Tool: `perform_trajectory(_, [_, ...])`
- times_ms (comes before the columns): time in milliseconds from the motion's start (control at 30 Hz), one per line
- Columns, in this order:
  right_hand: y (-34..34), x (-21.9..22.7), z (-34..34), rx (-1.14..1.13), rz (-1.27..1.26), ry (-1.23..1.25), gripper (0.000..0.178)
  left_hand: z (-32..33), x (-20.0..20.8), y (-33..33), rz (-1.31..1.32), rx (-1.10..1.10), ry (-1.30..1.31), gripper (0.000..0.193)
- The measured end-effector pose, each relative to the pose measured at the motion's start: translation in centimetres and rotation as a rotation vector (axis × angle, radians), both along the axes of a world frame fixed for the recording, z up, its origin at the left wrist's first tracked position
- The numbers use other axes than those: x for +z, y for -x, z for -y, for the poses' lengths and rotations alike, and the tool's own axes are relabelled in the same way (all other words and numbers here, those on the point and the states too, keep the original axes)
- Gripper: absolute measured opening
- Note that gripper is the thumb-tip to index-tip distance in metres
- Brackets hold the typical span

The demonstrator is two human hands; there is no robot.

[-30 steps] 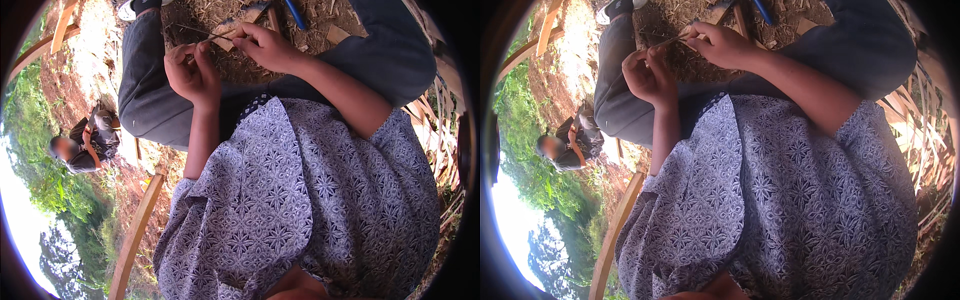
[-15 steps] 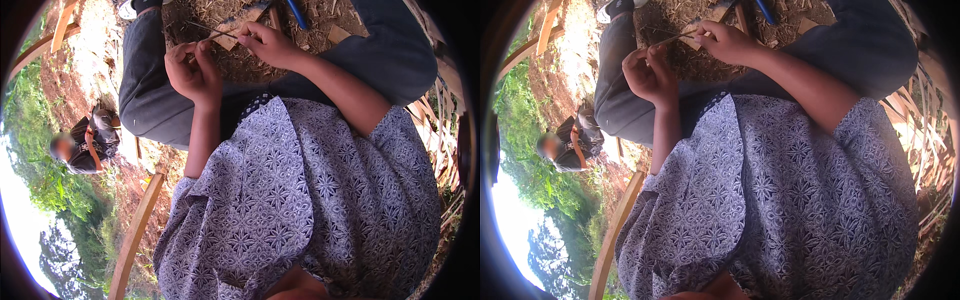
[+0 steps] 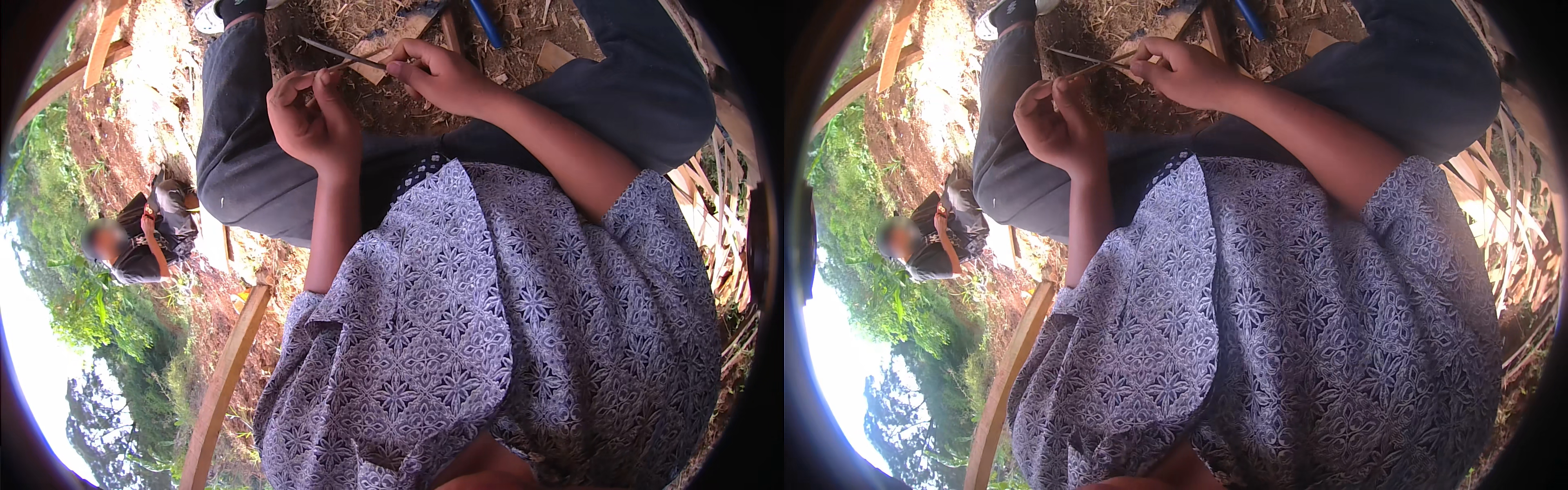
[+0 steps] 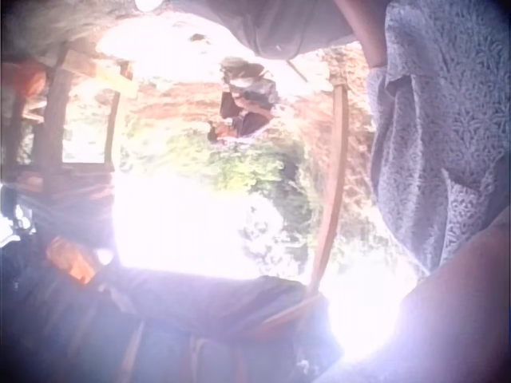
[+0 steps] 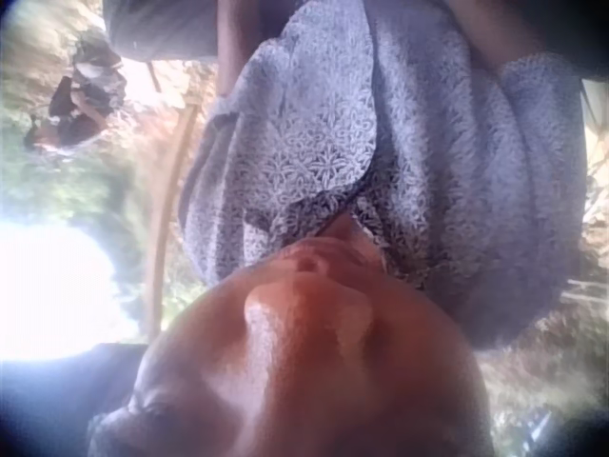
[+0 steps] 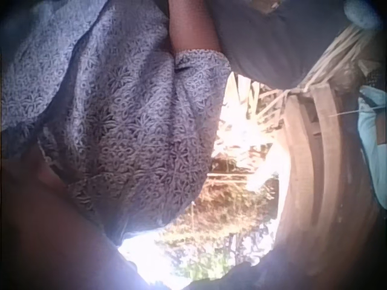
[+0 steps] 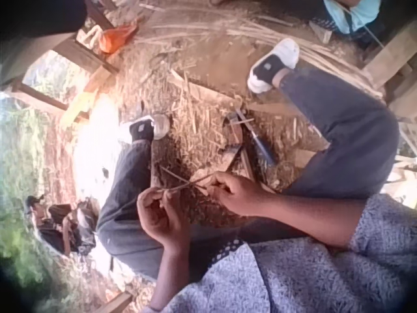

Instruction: The person sits on the ground and uses a curved knife to shave thin strips from a long, thin piece of wood. They repeatedly hold the wood and draw the knife along its length to remove shavings, occasionally inspecting the result.

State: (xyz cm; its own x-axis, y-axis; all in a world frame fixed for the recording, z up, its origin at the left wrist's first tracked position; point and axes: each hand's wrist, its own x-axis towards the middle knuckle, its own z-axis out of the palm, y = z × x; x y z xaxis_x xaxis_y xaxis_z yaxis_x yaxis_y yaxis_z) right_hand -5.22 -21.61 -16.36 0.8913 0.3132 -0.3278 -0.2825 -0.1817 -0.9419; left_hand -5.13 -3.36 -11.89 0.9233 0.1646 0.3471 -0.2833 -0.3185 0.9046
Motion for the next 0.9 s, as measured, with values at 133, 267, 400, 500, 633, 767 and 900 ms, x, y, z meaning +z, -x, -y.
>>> perform_trajectory(133, [0.1, 4.8, -1.4, -0.039, 0.173, -0.06, 0.022, -0.2, -0.7, 0.3, 0.017, 0.028, 0.062, 0.014])
perform_trajectory(267, [-0.3, 2.3, -0.2, -0.023, 0.162, 0.077, 0.021, -0.1, -0.7, 0.3, 0.026, 0.02, -0.033, 0.014])
perform_trajectory(400, [0.0, 3.1, -0.6, -0.026, 0.227, 0.075, 0.024, 0.1, -0.1, 0.3, 0.037, -0.028, -0.115, 0.015])
perform_trajectory(500, [0.1, -1.4, 1.1, 0.08, 0.063, 0.33, 0.029, -0.2, -0.2, 0.0, 0.064, -0.037, -0.17, 0.015])
perform_trajectory(633, [-0.1, 4.3, -0.5, 0.025, 0.13, -0.015, 0.023, -0.1, -0.4, 0.8, 0.0, -0.007, -0.066, 0.016])
perform_trajectory(767, [0.6, 0.1, 0.1, -0.033, 0.172, 0.17, 0.023, -0.2, -0.8, 0.0, 0.044, -0.006, -0.002, 0.016])
perform_trajectory(900, [-0.1, 0.8, 0.5, 0.056, 0.074, 0.187, 0.023, 0.2, 0.0, 0.4, -0.025, -0.018, 0.005, 0.015])
